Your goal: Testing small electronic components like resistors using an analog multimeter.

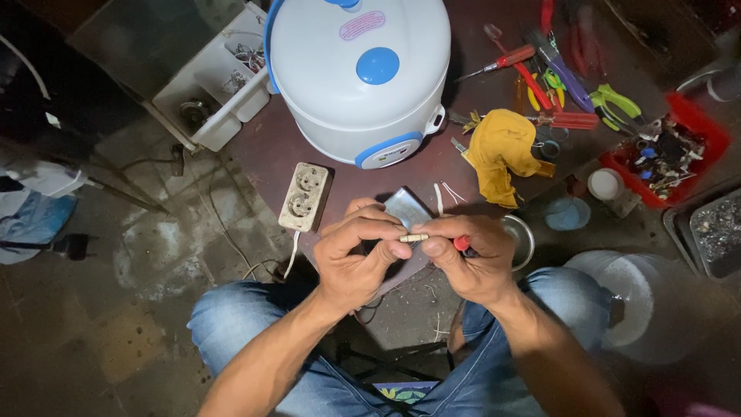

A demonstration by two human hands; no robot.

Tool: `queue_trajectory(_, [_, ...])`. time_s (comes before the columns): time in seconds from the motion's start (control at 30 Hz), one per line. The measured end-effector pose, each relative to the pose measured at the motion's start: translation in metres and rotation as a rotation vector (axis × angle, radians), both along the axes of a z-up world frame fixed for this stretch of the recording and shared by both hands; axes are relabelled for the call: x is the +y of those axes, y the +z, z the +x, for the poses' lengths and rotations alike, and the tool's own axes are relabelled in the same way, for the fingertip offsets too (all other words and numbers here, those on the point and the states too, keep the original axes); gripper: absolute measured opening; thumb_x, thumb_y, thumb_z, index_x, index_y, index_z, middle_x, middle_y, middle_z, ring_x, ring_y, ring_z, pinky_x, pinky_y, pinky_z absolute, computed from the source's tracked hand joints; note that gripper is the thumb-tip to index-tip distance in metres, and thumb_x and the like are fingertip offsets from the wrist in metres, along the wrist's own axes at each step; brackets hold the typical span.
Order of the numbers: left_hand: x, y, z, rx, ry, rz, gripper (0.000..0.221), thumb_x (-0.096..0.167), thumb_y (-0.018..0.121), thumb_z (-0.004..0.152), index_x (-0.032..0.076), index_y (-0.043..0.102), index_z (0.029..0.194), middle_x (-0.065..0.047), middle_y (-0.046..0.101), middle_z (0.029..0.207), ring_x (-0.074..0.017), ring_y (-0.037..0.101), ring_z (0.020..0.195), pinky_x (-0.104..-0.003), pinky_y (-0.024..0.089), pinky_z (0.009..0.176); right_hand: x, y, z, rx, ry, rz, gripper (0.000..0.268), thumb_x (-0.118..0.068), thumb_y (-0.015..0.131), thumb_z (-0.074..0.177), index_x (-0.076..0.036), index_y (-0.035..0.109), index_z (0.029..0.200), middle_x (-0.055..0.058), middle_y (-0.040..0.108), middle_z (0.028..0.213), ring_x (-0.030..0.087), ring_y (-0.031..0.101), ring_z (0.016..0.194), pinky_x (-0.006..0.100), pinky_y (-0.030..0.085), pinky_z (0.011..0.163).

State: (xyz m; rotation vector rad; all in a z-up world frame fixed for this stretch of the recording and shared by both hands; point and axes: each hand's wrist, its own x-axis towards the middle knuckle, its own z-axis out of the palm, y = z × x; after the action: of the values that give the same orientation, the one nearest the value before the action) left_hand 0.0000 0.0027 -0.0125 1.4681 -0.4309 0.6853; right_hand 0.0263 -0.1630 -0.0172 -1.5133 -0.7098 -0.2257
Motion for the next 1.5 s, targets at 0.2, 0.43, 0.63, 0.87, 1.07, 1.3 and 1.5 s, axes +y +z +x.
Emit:
queue_trajectory(0.2, [0.0,-0.002,0.001,-0.009,0.003,0.006,0.015,0.016,0.08,0.085,0.004,0.072,0.086,-0.008,0.073,0.075,-0.0219,0.07,0.066,-0.042,0.051,0.085,-0.001,-0.001,0.004,-0.018,0.017,0.013,0.016,-0.011,0.065,0.092,0.004,0.071,0.094,0.005,0.06,0.052,0.011,0.059,0.043,0.023,0.05,0.043])
queue_trajectory(0.43, [-0.001,-0.002,0.0,-0.001,0.008,0.002,0.016,0.017,0.081,0.084,0.003,0.072,0.086,-0.009,0.073,0.075,-0.0225,0.069,0.066,-0.043,0.051,0.084,-0.002,0.006,0.001,-0.004,0.021,-0.004,0.016,-0.01,0.064,0.092,0.004,0.071,0.094,0.005,0.06,0.051,0.011,0.057,0.042,0.023,0.049,0.042])
queue_trajectory(0.63, [-0.002,0.001,0.0,0.017,0.019,0.01,0.014,0.016,0.079,0.086,0.003,0.074,0.087,-0.009,0.074,0.075,-0.0221,0.069,0.065,-0.043,0.052,0.085,-0.002,0.01,0.001,-0.065,-0.037,-0.065,0.015,-0.008,0.067,0.089,0.004,0.073,0.097,0.006,0.06,0.052,0.014,0.057,0.043,0.025,0.049,0.045])
queue_trajectory(0.87, [-0.002,0.001,-0.001,0.025,0.032,0.008,0.013,0.014,0.079,0.086,0.003,0.073,0.089,-0.009,0.074,0.075,-0.0214,0.069,0.065,-0.042,0.052,0.084,-0.002,0.009,0.0,-0.039,-0.055,-0.074,0.017,-0.006,0.069,0.088,0.004,0.073,0.101,0.004,0.058,0.054,0.011,0.057,0.047,0.023,0.05,0.047])
queue_trajectory(1.07, [-0.002,0.004,-0.001,0.031,0.042,0.008,0.012,0.012,0.079,0.086,0.002,0.073,0.088,-0.009,0.072,0.073,-0.0204,0.066,0.063,-0.04,0.052,0.082,-0.001,0.007,0.0,-0.058,-0.052,-0.064,0.017,-0.003,0.069,0.088,0.006,0.07,0.102,0.006,0.062,0.057,0.013,0.06,0.05,0.024,0.051,0.05])
queue_trajectory(1.3, [-0.002,0.005,0.0,0.037,0.067,0.017,0.011,0.007,0.081,0.083,0.002,0.074,0.089,-0.009,0.074,0.075,-0.0216,0.067,0.064,-0.039,0.052,0.082,-0.001,0.004,0.0,-0.07,-0.072,-0.102,0.016,-0.004,0.068,0.088,0.006,0.069,0.1,0.007,0.062,0.057,0.016,0.064,0.051,0.027,0.053,0.05])
queue_trajectory(1.5, [-0.004,0.004,-0.002,-0.037,0.031,-0.049,0.006,0.008,0.073,0.091,0.004,0.075,0.087,-0.01,0.071,0.081,-0.025,0.061,0.068,-0.037,0.052,0.074,-0.006,-0.031,-0.006,0.01,-0.087,-0.027,0.015,-0.001,0.071,0.084,0.008,0.07,0.096,0.006,0.058,0.054,0.011,0.057,0.049,0.023,0.05,0.05])
